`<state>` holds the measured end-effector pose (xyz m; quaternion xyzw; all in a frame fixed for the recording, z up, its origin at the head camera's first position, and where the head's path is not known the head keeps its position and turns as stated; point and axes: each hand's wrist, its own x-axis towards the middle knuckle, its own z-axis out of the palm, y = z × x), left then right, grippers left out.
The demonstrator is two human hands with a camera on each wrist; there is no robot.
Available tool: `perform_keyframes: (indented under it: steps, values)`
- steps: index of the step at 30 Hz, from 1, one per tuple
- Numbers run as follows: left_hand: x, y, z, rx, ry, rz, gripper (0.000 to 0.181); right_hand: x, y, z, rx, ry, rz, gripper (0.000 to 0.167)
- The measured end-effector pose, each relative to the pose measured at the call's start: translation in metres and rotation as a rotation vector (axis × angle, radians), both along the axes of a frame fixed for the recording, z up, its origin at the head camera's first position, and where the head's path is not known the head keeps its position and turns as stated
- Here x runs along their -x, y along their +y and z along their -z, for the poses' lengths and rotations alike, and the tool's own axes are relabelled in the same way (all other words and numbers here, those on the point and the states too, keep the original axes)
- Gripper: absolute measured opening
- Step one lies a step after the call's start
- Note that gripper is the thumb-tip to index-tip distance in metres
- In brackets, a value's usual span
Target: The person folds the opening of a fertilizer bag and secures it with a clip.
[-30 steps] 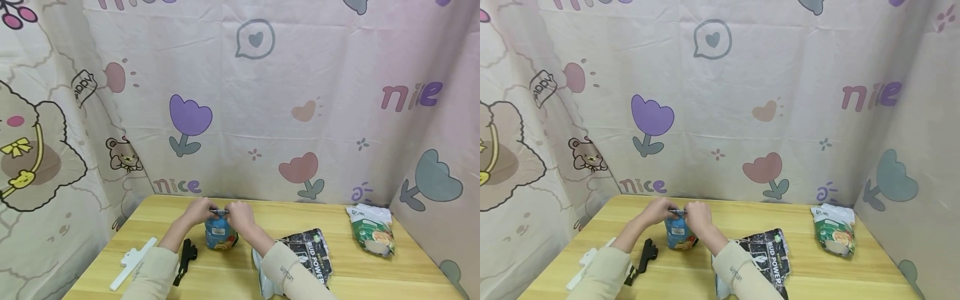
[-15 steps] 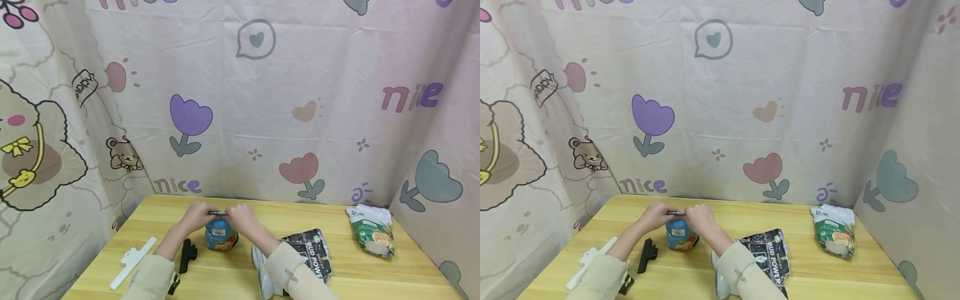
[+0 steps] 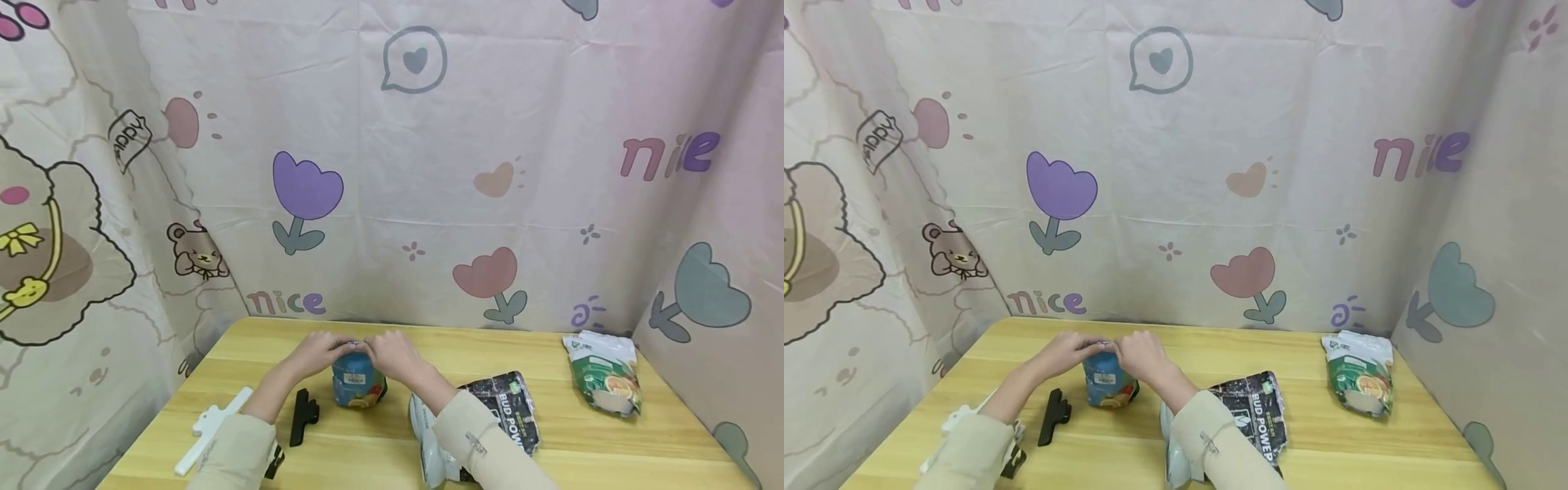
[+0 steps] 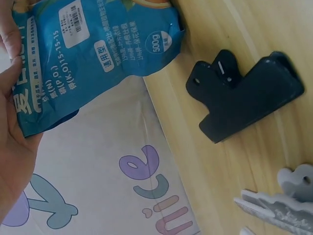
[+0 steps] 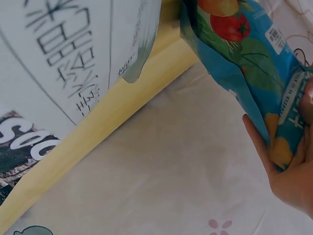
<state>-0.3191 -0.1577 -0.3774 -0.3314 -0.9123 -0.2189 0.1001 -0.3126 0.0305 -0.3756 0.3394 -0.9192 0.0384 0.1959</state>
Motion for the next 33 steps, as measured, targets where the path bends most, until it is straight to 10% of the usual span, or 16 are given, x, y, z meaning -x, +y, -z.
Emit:
perform_keyframes:
  steps: [8, 20, 28, 33]
  values:
    - [0.004, 0.002, 0.000, 0.003, 0.031, -0.044, 0.022, 0.000, -0.007, 0.002, 0.003, 0.079, 0.063, 0.021]
    - [0.004, -0.020, -0.005, -0.187, -0.182, -0.009, 0.025, 0.000, 0.019, -0.006, 0.217, -0.140, -0.070, 0.018]
    - [0.004, -0.017, -0.002, -0.158, -0.016, -0.043, 0.019, 0.004, 0.023, -0.001, 0.203, 0.082, -0.081, 0.013]
    - [0.003, -0.021, 0.000, -0.190, -0.044, -0.034, 0.020, 0.003, 0.026, -0.004, 0.209, 0.021, -0.109, 0.014]
